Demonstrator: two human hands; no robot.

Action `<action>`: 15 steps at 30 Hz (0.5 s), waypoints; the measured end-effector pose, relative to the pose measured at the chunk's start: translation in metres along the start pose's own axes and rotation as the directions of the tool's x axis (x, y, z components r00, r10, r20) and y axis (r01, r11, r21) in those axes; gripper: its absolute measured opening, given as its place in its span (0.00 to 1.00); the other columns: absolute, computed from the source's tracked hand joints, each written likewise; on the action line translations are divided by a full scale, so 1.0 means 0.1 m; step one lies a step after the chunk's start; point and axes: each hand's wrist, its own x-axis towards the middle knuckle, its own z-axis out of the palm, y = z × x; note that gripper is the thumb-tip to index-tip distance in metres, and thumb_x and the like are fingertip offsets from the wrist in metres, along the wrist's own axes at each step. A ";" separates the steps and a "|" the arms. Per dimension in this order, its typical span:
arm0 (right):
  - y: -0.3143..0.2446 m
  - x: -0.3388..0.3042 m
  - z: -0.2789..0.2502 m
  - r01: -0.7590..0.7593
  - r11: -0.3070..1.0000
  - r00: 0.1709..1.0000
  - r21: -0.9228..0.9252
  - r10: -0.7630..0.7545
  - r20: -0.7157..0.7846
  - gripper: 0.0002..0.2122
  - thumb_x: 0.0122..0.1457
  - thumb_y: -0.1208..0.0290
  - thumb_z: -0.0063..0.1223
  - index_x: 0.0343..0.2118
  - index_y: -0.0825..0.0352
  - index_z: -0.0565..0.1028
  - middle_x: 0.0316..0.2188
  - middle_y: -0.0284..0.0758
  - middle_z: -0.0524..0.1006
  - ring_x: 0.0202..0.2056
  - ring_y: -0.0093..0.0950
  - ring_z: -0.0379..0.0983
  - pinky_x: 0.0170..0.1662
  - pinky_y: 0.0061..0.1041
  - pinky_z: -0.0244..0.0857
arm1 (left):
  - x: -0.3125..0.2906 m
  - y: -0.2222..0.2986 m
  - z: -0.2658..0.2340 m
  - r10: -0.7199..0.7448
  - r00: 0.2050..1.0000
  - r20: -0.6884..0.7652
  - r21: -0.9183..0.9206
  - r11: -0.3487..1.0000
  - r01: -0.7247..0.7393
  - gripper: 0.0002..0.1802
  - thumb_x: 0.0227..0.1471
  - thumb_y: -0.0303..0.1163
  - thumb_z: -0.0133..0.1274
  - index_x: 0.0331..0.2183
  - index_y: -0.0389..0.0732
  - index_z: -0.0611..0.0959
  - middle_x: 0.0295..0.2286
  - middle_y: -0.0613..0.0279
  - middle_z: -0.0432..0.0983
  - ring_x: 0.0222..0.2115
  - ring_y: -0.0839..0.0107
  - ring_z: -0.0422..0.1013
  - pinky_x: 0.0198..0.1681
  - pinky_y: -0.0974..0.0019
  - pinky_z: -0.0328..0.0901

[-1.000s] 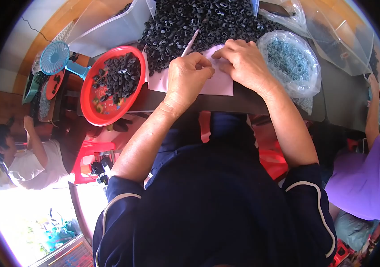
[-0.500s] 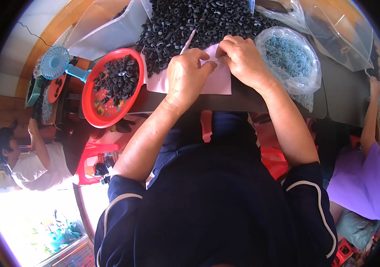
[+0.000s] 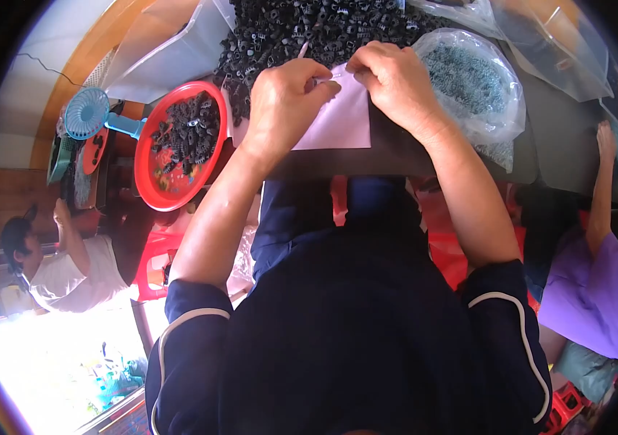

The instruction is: The person assembles small plastic components by inserting small inner pieces into plastic casings by hand.

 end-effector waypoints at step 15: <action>-0.14 -0.01 -0.07 0.018 0.967 0.999 0.253 -0.027 0.030 0.03 0.50 0.76 0.53 0.29 0.66 0.76 0.26 0.33 0.78 0.32 0.35 0.77 0.34 0.34 0.68 | -0.53 0.00 0.17 0.306 0.950 0.058 0.295 0.904 -0.310 0.03 0.48 0.25 0.57 0.28 0.38 0.79 0.24 0.59 0.73 0.27 0.60 0.73 0.28 0.62 0.67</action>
